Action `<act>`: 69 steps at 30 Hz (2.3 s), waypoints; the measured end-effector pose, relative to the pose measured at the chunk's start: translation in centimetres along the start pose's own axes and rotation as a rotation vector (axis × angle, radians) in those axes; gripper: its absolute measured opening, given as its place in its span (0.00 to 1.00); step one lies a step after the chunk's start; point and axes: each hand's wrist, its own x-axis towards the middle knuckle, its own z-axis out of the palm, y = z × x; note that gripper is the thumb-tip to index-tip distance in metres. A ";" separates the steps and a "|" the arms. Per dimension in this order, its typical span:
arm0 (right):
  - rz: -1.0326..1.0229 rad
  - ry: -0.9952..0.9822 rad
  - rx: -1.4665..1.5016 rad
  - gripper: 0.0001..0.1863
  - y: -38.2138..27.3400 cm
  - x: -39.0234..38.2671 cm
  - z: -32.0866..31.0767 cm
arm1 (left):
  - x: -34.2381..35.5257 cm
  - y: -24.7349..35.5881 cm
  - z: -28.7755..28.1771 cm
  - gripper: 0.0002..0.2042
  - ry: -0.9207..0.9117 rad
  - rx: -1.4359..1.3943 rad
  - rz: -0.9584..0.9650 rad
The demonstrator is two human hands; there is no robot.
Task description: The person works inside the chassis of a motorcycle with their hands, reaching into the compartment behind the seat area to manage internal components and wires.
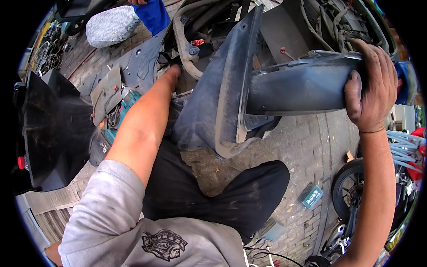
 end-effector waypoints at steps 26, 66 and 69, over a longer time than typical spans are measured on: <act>0.013 0.018 0.036 0.30 -0.3 0.3 -0.1 | -6.0 1.7 0.0 0.27 -0.070 -0.467 -0.086; 0.045 -0.085 0.048 0.30 -0.2 0.4 -0.1 | 5.0 3.0 -1.5 0.19 0.160 1.245 0.381; 0.031 -0.072 0.046 0.30 -0.1 0.5 -0.1 | 5.0 2.5 -1.9 0.19 0.152 1.355 0.379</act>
